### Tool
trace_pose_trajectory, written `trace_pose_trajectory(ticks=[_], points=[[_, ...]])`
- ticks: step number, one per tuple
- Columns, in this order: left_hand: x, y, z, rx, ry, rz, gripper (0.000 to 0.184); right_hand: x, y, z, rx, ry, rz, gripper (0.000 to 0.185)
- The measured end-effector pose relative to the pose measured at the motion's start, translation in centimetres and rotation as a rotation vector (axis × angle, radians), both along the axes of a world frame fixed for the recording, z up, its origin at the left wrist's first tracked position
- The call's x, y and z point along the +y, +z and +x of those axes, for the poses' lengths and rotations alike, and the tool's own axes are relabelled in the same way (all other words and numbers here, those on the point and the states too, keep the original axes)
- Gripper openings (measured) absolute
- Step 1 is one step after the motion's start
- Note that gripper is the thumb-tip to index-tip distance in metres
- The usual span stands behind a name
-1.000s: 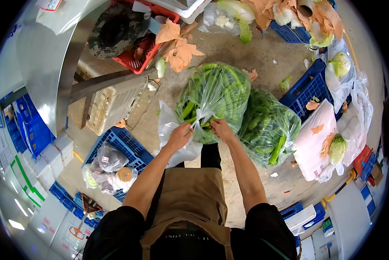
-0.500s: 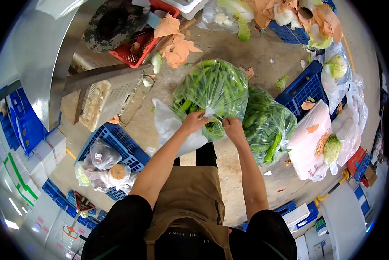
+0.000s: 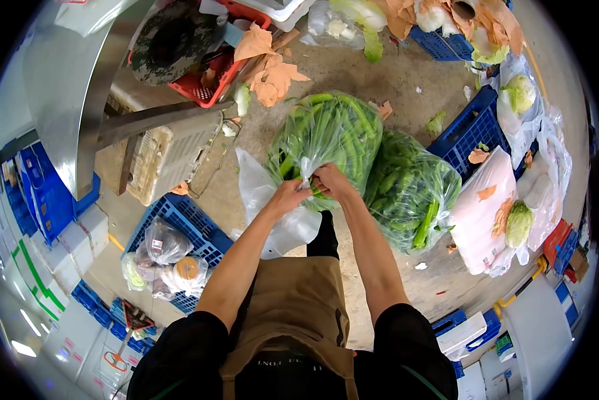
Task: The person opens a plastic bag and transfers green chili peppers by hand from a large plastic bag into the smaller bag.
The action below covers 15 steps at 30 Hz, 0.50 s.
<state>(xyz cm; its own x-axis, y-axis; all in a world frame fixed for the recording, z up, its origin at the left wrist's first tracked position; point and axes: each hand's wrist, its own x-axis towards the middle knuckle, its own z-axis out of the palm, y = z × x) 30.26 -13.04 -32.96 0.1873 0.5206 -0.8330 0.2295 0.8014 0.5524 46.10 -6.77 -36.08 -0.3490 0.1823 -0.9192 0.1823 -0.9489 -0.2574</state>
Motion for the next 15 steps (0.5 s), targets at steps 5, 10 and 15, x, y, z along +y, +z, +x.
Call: trace_pose_trajectory(ticks=[5, 10, 15], points=[[-1.8, -1.7, -0.8, 0.019, -0.316, 0.16, 0.025, -0.7, 8.5, 2.8, 0.55, -0.165, -0.012, 0.032], [-10.3, -1.4, -5.2, 0.119, -0.45, 0.386, 0.016, -0.4, 9.2, 4.3, 0.269, -0.548, 0.009, 0.026], [-8.8, 0.9, -5.4, 0.158, -0.384, 0.345, 0.015, -8.7, 2.2, 1.2, 0.228, -0.641, -0.496, 0.024]])
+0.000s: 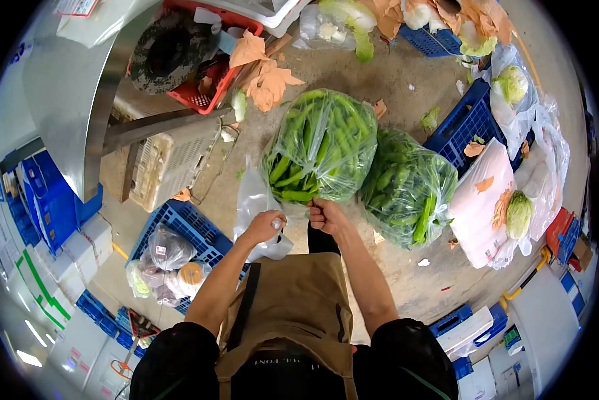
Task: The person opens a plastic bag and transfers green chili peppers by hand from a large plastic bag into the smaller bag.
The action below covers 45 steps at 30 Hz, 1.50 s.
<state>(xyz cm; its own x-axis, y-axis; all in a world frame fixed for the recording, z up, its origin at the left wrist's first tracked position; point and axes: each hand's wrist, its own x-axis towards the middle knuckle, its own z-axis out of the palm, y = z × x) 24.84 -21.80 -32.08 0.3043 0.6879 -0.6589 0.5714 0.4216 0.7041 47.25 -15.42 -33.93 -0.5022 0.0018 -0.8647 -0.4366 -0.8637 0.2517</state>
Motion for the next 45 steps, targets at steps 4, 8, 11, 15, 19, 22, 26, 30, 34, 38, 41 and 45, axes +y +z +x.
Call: trace_pose_trajectory(ticks=[4, 8, 11, 15, 19, 22, 26, 30, 34, 38, 41, 45], points=[[0.3, 0.6, 0.3, 0.012, 0.04, 0.002, 0.015, -0.5, -4.1, -1.5, -0.068, -0.337, -0.12, 0.022], [-0.6, 0.6, -0.1, -0.026, 0.082, -0.008, 0.016, 1.2, -6.5, -2.4, -0.047, -0.421, -0.158, 0.027], [-0.7, 0.2, 0.4, -0.04, 0.082, 0.028, 0.016, 2.5, -5.9, -2.6, -0.168, -0.555, -0.082, 0.033], [-0.1, 1.4, 1.3, 0.033, 0.054, -0.01, 0.015, 1.4, -0.3, 0.1, 0.08, -0.747, 0.268, 0.028], [-2.4, -1.0, 0.7, 0.093, -0.044, 0.076, 0.016, 2.2, 8.4, 7.2, 0.091, -0.883, 0.569, 0.025], [-1.6, -0.1, 1.4, 0.243, -0.171, 0.03, 0.035, 4.1, 11.8, 10.5, -0.182, -0.745, 0.629, 0.02], [1.2, 4.9, 3.9, 0.37, -0.044, 0.201, 0.042, 3.3, 14.5, 13.8, -0.717, 0.323, 1.039, 0.014], [3.9, 11.6, 7.7, 0.126, -0.124, 0.516, 0.045, 0.5, 14.7, 13.9, -0.963, 1.588, 1.591, 0.015], [5.5, 18.0, 11.0, -0.009, -0.273, 0.591, 0.037, 2.1, 24.0, 11.2, -0.767, 1.171, 1.796, 0.016], [6.4, 21.1, 12.2, -0.108, -0.224, 0.566, 0.028, 3.1, 28.8, 12.0, -0.808, 1.041, 1.651, 0.015], [6.1, 22.4, 13.6, -0.171, -0.169, 0.533, 0.025, 2.6, 31.5, 11.8, -0.814, 0.733, 1.405, 0.015], [4.7, 22.3, 17.5, -0.451, -0.08, 0.42, 0.025, 1.1, 35.3, 9.5, -0.468, 0.194, 1.18, 0.018]])
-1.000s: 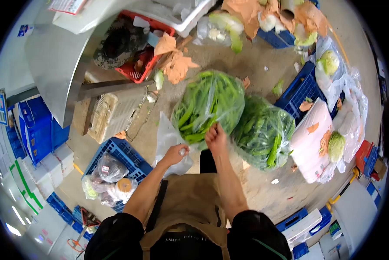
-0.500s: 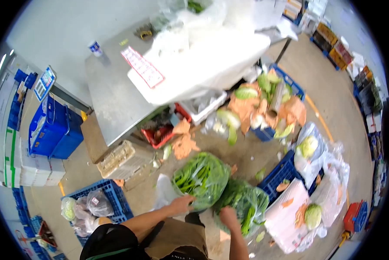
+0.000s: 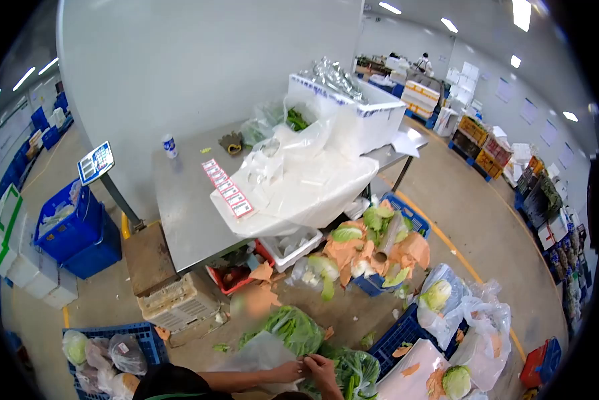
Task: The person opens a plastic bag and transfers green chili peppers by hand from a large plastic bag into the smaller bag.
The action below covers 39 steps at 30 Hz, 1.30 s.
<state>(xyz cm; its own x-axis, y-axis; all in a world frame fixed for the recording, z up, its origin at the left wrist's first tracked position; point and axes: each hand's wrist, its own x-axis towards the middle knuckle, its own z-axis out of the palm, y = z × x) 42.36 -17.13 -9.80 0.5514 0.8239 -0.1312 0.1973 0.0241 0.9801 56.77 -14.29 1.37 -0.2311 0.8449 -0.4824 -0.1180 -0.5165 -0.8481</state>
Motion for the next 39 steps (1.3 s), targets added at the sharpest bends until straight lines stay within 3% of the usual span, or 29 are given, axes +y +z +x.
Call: trace_pose_trajectory(ticks=[1, 2, 3, 5, 6, 9, 14, 17, 24, 29, 36, 39], points=[[-0.1, 0.8, 0.7, -0.052, -0.029, -0.047, 0.026, -0.1, 2.2, -0.2, -0.006, -0.043, -0.04, 0.021], [1.1, 6.6, 0.3, 0.036, -0.125, -0.364, 0.032, -0.1, 1.6, 0.4, 0.047, -0.144, -0.031, 0.022], [1.4, 6.9, 0.1, 0.104, -0.151, -0.323, 0.034, -0.6, 0.7, 1.3, 0.101, -0.241, -0.025, 0.023], [1.7, 6.6, -1.3, 0.24, -0.189, -0.251, 0.037, -2.4, 0.0, 4.0, 0.147, -0.025, -0.022, 0.023], [1.5, 5.9, -2.3, 0.221, -0.096, -0.085, 0.039, -3.1, -0.3, 5.2, 0.168, 0.085, -0.018, 0.022], [2.6, 5.4, -6.0, 0.242, 0.118, -0.14, 0.034, -2.6, 3.5, 5.6, 0.036, 0.169, -0.011, 0.022], [5.6, 7.8, -9.6, 0.233, 0.397, -0.144, 0.028, -2.0, 8.3, 6.4, -0.117, 0.089, 0.061, 0.02], [6.5, 12.0, -10.0, 0.202, 0.494, -0.11, 0.028, -1.5, 11.2, 7.1, -0.197, 0.02, 0.119, 0.019], [11.1, 12.0, -12.0, 0.151, 0.309, 0.02, 0.027, -0.7, 15.7, 5.0, -0.376, -0.128, 0.235, 0.017], [14.9, 12.0, -15.1, -0.005, 0.247, 0.01, 0.026, 1.9, 17.3, -1.3, -0.463, -0.192, 0.263, 0.016], [18.0, 9.7, -23.0, 0.137, 0.067, 0.029, 0.029, 5.7, 13.7, -12.9, -0.446, -0.032, 0.191, 0.014], [17.7, 7.0, -25.9, 0.255, -0.021, 0.282, 0.026, 6.0, 11.2, -16.2, -0.432, 0.071, 0.149, 0.013]])
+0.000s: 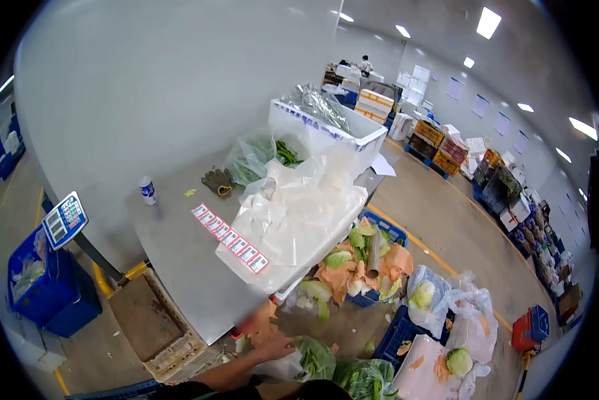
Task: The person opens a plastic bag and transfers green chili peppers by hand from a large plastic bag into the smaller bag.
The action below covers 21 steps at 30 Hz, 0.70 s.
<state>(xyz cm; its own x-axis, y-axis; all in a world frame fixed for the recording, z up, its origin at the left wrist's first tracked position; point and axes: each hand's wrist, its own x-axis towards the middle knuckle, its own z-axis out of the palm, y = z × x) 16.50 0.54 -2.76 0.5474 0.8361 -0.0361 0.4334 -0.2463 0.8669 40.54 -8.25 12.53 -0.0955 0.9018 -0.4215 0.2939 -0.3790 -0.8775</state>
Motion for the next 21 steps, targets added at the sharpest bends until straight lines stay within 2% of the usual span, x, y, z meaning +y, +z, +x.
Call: trace_pose_trajectory(ticks=[3, 5, 6, 7, 8, 9, 10, 12, 14, 15, 18, 20, 21], points=[[-1.5, -4.0, -2.4, 0.278, -0.039, 0.061, 0.019, -0.8, -3.0, -1.5, -0.012, 0.108, -0.029, 0.013], [-2.0, -13.8, -4.5, 0.496, -0.238, 0.053, 0.016, -3.6, -5.4, -1.2, -0.035, 0.187, -0.036, 0.012], [-3.6, -16.9, -5.8, 0.506, -0.192, 0.106, 0.014, -5.1, -6.2, -0.7, -0.059, 0.246, -0.02, 0.012], [-3.6, -11.8, -6.1, 0.714, -0.329, -0.052, 0.014, -6.7, -6.4, -0.7, -0.076, 0.291, -0.013, 0.012], [-4.4, -10.3, -6.8, 0.807, -0.323, -0.006, 0.013, -8.0, -5.9, -0.8, -0.09, 0.326, -0.034, 0.012], [-4.2, -11.2, -6.8, 0.821, -0.248, -0.12, 0.015, -8.8, -5.1, -0.7, -0.1, 0.336, -0.063, 0.012], [-4.6, -12.6, -7.0, 0.877, -0.309, -0.156, 0.014, -8.4, -3.1, -0.7, -0.16, 0.372, -0.125, 0.008], [-5.2, -12.9, -6.5, 0.87, -0.292, -0.193, 0.015, -10.4, -6.6, -0.1, -0.046, 0.26, -0.156, 0.016], [-7.0, -16.6, -5.2, 0.825, -0.286, -0.232, 0.018, -12.4, -10.2, 0.7, 0.089, 0.167, -0.199, 0.026], [-7.9, -17.8, -4.2, 0.797, -0.277, -0.261, 0.022, -11.3, -10.6, 1.7, 0.223, 0.122, -0.395, 0.026], [-10.3, -20.7, 0.5, 0.783, -0.329, -0.363, 0.038, -11.8, -20.5, 4.1, 0.393, -0.268, -0.522, 0.031], [-12.4, -23.8, 3.5, 0.744, -0.306, -0.45, 0.059, -9.5, -28.8, 6.8, -0.155, -0.136, -0.28, 0.049], [-12.9, -25.3, 5.2, 0.689, -0.245, -0.454, 0.063, -10.0, -36.0, 8.7, -0.416, -0.08, 0.011, 0.073]])
